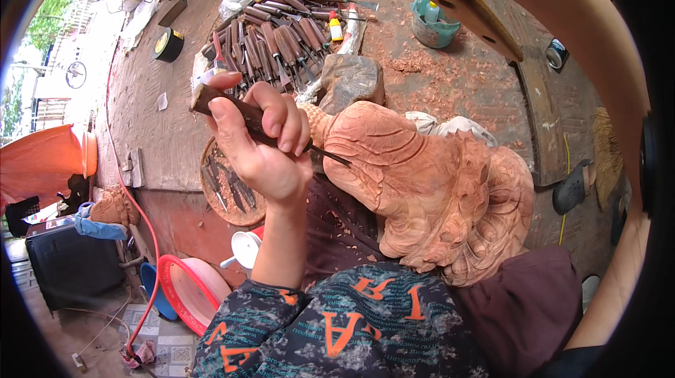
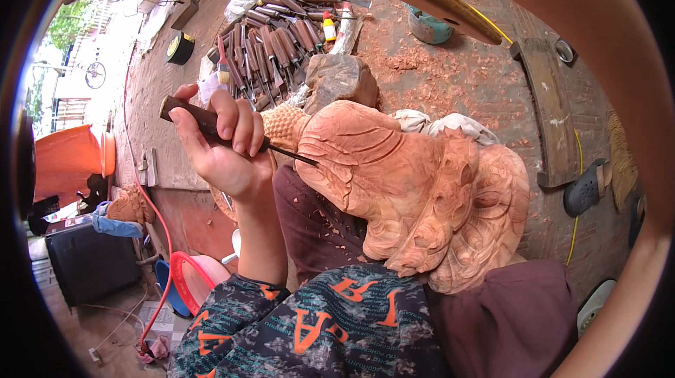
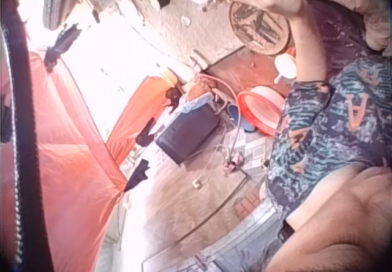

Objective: The person carves a wooden Buddha statue using a chisel and mallet. They repeatedly strike the chisel to shape the wood, occasionally switching tools and brushing away wood shavings.

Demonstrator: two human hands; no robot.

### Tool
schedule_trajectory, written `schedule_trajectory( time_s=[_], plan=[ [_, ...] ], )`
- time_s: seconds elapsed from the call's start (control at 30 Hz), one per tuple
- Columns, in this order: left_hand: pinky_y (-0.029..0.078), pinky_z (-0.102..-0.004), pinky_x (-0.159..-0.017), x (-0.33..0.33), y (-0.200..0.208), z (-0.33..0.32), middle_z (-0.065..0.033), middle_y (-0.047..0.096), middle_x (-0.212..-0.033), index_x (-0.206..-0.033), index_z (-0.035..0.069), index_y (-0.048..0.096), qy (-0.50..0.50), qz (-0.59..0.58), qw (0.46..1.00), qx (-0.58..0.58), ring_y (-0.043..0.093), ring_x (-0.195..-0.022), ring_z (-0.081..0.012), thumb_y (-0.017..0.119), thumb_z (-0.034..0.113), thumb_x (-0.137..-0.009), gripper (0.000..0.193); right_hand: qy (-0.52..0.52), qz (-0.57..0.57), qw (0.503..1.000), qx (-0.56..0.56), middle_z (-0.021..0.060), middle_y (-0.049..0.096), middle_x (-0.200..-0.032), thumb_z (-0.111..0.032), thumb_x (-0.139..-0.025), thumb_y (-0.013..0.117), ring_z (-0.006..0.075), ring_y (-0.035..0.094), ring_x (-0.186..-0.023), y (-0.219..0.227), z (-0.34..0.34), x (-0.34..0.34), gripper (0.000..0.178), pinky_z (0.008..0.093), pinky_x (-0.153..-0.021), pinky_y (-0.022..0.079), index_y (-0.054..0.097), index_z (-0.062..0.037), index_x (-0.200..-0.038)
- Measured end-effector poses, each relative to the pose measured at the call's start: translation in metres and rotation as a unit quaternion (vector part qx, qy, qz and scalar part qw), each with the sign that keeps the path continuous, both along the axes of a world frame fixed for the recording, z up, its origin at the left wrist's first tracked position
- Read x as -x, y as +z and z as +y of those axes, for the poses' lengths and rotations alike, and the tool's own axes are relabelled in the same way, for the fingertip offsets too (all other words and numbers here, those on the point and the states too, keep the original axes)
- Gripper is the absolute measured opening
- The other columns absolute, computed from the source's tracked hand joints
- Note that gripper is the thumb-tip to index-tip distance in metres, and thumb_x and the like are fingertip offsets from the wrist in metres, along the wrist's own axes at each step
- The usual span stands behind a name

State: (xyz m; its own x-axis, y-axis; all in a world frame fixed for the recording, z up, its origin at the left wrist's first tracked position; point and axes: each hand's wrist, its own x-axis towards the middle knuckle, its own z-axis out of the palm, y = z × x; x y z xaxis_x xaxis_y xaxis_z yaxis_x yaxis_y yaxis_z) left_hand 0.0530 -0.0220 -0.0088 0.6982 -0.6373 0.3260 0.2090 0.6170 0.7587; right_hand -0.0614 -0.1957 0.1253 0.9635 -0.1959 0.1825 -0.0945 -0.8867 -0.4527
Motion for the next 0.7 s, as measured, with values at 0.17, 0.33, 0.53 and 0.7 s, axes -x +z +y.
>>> schedule_trajectory(
  time_s=[0.17,0.33,0.53,0.7],
  plan=[
    [0.02,-0.019,-0.033,-0.006,0.002,0.018,0.0025,0.031,-0.06,-0.116,0.014,0.047,0.063,-0.037,0.996,-0.042,0.023,-0.04,-0.0046,0.034,0.044,-0.104,0.035,0.047,-0.013,0.999,-0.014,0.0189,0.064,-0.095,-0.014,-0.082,0.054,0.0275,0.063,-0.087,-0.009,0.003,-0.019,0.047,0.0398,-0.078,0.051,0.052,-0.0015,-0.127],
    [0.018,-0.0195,-0.033,0.004,-0.003,0.0,0.0029,0.029,-0.057,-0.11,0.014,0.048,-0.006,0.011,1.0,0.02,0.02,-0.039,-0.0044,0.034,0.043,-0.104,0.033,0.017,0.023,0.999,0.016,0.0184,0.064,-0.09,-0.007,-0.082,0.053,0.0267,0.064,-0.083,0.006,0.001,0.001,0.045,0.0391,-0.075,0.052,0.053,-0.0014,-0.126],
    [0.016,-0.0193,-0.033,0.021,0.025,-0.009,0.0044,0.028,-0.056,-0.101,0.015,0.051,0.054,0.174,0.983,-0.021,0.02,-0.039,-0.0039,0.035,0.041,-0.104,0.03,0.102,0.026,0.993,0.055,0.0178,0.065,-0.085,0.0,-0.082,0.051,0.0258,0.065,-0.078,0.004,-0.005,0.002,0.043,0.0382,-0.07,0.053,0.055,-0.0013,-0.124],
    [0.016,-0.0194,-0.033,-0.002,-0.006,0.0,0.0049,0.027,-0.056,-0.098,0.015,0.052,-0.005,-0.039,0.999,-0.029,0.019,-0.04,-0.0038,0.037,0.041,-0.104,0.03,-0.023,0.148,0.988,0.044,0.0165,0.064,-0.08,0.001,-0.081,0.05,0.0234,0.065,-0.071,0.028,0.011,-0.014,0.04,0.0362,-0.063,0.054,0.055,0.0001,-0.121]
  ],
)
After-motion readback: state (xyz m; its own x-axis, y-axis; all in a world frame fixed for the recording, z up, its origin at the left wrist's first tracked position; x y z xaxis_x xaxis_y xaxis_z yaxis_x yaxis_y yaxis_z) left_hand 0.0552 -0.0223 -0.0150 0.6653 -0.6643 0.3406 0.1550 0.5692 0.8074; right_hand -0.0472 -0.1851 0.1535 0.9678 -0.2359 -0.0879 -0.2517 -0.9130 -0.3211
